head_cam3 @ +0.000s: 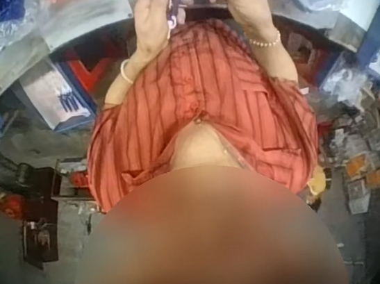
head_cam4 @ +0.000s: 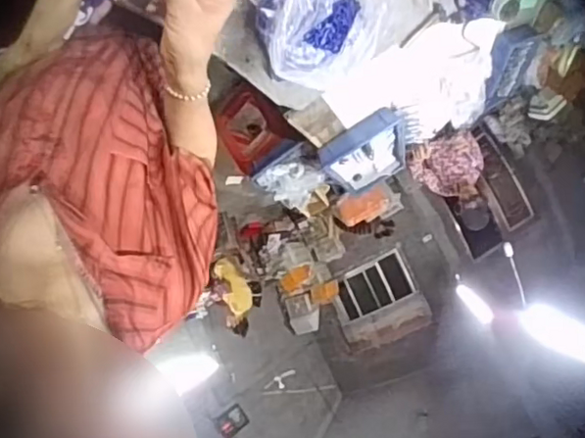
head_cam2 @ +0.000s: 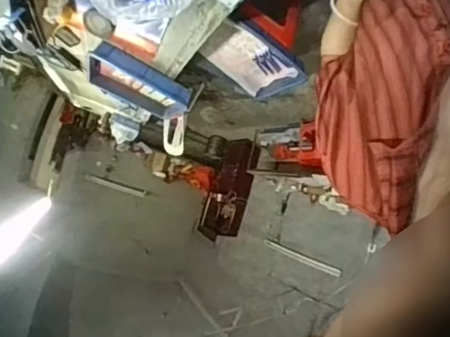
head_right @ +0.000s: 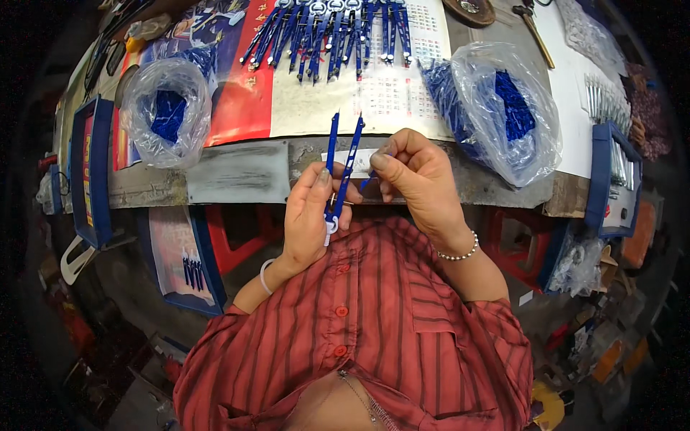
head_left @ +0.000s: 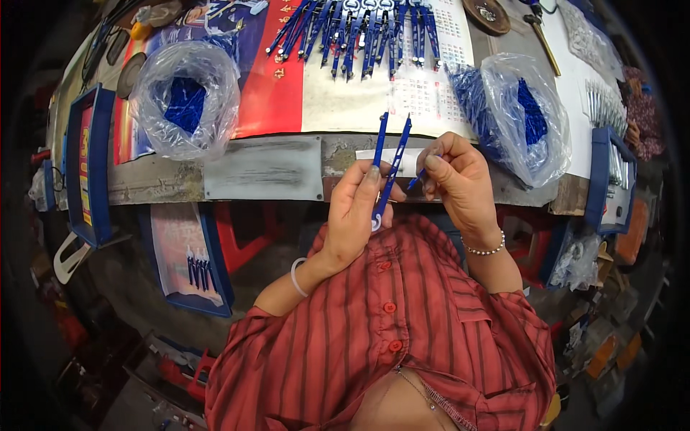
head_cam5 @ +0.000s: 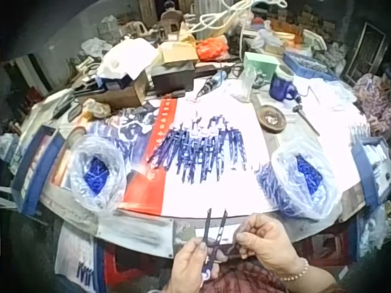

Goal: Assembling small blue plastic tools by attaching white tips to the blue bodies.

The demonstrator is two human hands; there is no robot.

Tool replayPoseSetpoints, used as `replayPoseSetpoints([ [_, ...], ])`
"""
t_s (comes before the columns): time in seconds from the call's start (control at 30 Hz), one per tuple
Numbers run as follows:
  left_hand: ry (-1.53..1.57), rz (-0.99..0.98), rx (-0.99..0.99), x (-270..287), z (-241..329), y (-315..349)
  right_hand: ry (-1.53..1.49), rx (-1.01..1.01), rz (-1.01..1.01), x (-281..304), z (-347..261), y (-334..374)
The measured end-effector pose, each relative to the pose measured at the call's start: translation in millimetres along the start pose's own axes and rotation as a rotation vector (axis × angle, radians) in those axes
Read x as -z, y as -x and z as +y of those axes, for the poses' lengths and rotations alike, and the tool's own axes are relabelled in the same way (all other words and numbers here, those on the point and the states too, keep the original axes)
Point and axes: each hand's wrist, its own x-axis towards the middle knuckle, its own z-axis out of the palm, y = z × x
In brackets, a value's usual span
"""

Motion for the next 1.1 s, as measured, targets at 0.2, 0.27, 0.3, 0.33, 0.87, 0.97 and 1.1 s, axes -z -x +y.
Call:
replayPoseSetpoints([
  [0.2, 0.036, -0.004, -0.039, 2, -4, 0, 0.035, -0.021, -0.034, -5, 6, -3],
  [0.27, 0.019, -0.018, -0.039, 1, -2, 1, 0.019, -0.040, -0.043, -5, 8, -3],
  [0.3, 0.002, -0.031, -0.037, 1, -1, 2, 0.018, -0.036, -0.041, -7, 9, -3],
  [0.33, -0.001, -0.035, -0.037, 1, 0, 2, 0.030, -0.042, -0.026, -8, 10, -3],
  [0.87, -0.062, 0.008, -0.060, 1, -1, 2, -0.084, -0.050, -0.067, -18, 12, -1],
  [0.97, -0.028, 0.021, -0.071, 2, -3, 3, -0.020, -0.100, -0.046, -17, 12, 0],
  [1.1, -0.030, 0.021, -0.083, 5, -5, 2, 0.037, -0.080, -0.078, -11, 16, -3],
])
